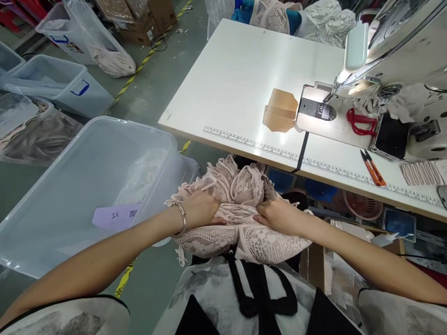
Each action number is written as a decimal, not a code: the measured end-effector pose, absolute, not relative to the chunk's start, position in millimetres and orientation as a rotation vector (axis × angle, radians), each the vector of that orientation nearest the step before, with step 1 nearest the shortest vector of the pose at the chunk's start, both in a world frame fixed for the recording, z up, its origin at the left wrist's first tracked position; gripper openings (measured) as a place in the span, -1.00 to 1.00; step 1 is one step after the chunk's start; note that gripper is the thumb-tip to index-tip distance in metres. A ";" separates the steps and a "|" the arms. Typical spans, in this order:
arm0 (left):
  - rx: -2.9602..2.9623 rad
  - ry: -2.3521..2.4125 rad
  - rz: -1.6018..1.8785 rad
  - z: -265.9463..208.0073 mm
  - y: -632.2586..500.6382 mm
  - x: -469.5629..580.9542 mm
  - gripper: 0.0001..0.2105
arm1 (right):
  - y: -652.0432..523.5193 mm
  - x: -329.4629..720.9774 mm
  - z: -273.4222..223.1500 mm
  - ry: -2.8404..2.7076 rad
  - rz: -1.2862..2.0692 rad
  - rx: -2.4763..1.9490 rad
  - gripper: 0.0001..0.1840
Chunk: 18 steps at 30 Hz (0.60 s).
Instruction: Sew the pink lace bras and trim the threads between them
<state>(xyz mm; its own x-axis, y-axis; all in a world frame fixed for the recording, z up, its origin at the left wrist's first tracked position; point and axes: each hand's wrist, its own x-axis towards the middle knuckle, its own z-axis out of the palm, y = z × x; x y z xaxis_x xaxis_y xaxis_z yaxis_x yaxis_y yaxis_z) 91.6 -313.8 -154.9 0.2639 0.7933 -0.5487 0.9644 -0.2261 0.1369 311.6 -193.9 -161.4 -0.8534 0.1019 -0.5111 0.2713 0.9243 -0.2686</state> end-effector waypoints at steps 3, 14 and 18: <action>1.984 1.649 -0.501 -157.1 -300.1 92.1 -0.48 | -191.6 312.6 -161.4 2.514 -0.320 0.531 -0.54; 2.165 1.779 -0.599 -180.0 -285.5 89.6 -0.39 | -173.5 247.5 -186.9 2.764 0.037 -0.009 -0.56; 2.201 1.722 -0.648 -179.3 -291.0 82.6 -0.45 | -169.6 265.8 -192.1 2.821 -0.065 -0.084 -0.56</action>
